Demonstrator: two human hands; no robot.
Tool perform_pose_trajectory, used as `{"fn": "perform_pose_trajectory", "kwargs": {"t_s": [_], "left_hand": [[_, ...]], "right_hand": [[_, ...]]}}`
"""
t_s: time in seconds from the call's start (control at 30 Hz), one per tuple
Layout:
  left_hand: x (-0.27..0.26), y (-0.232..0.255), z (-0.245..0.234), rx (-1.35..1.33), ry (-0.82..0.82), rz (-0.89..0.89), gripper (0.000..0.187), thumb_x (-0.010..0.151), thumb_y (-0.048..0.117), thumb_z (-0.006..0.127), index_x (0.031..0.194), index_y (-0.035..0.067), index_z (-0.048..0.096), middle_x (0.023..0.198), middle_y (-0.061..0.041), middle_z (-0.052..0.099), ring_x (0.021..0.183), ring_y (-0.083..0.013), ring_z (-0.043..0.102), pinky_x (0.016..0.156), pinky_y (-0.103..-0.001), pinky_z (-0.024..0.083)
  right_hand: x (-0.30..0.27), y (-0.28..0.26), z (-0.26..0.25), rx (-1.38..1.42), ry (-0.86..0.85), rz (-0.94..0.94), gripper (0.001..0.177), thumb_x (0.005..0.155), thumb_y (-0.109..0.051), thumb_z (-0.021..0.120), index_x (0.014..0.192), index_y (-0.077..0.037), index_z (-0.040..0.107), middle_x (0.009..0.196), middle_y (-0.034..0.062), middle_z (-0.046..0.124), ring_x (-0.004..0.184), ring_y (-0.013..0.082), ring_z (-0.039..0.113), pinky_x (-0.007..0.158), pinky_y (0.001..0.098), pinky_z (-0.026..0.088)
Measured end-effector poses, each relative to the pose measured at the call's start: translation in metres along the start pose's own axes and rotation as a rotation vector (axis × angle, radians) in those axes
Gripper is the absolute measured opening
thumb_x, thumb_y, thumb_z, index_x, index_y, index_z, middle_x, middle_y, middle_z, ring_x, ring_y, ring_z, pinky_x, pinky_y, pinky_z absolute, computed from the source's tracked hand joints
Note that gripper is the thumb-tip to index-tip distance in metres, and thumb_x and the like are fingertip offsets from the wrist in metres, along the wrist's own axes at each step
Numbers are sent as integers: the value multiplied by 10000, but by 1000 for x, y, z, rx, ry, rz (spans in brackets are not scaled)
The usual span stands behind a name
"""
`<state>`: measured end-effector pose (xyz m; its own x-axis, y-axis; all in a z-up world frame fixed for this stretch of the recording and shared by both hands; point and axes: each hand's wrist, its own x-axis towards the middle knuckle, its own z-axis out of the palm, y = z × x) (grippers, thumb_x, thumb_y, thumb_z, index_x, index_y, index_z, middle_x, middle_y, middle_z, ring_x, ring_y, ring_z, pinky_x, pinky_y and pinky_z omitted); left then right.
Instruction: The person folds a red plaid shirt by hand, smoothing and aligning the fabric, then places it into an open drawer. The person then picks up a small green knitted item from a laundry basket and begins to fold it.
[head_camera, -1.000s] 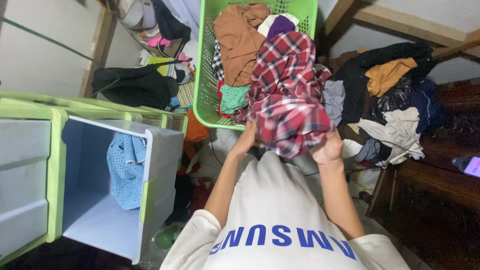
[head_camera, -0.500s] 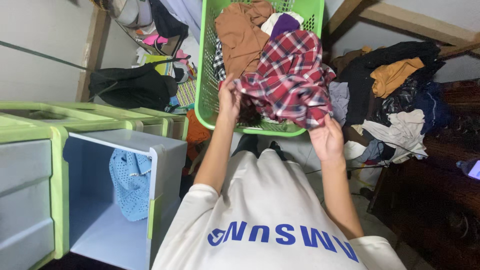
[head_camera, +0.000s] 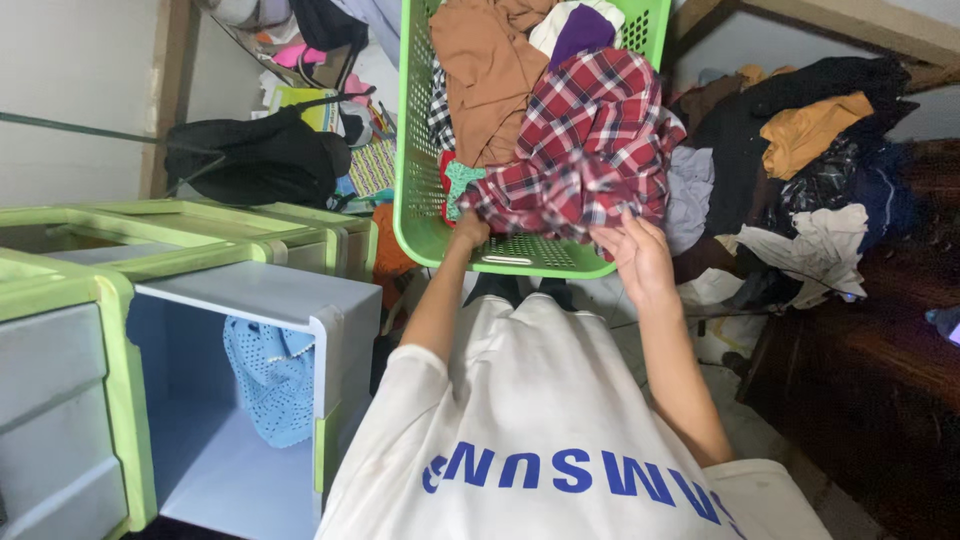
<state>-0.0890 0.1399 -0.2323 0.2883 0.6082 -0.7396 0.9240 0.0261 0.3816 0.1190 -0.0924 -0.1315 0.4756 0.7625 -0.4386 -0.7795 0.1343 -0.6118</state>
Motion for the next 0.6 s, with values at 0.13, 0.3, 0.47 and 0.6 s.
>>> {"fn": "perform_pose_trajectory", "kwargs": {"t_s": [0.13,0.3,0.47,0.6], "left_hand": [[14,-6,0,127,-145,57,867,755,145,755,1527,111,361,1298,-262,635,1219,-395,616,1019,-452,492],[25,-15,13,313,-196,159,768,715,269,867,1380,107,519,1340,-215,627,1254,-388,586,1044,-460,476],[48,-7,14,237,-53,188,555,867,252,685,1378,93,539,1244,-275,646,1165,-440,619,993,-504,492],[72,-12,1,-313,234,94,404,862,149,580,1251,48,613,1160,-275,709,1117,-416,690,963,-463,543]], "right_hand": [[-18,-14,29,79,-22,-134,197,1125,-210,569,1152,-26,633,1157,137,695,1116,364,701,1102,522,500],[-31,-31,55,113,-78,-204,326,1036,-231,532,1253,-21,653,1338,120,646,1223,309,642,1146,524,470],[-2,-19,33,-26,7,-168,229,1118,-203,540,1118,3,641,1279,158,674,1203,332,665,1138,542,470],[36,15,13,-219,72,-105,245,1115,-247,561,1025,-24,607,1130,224,725,1142,343,696,1104,494,461]]}}
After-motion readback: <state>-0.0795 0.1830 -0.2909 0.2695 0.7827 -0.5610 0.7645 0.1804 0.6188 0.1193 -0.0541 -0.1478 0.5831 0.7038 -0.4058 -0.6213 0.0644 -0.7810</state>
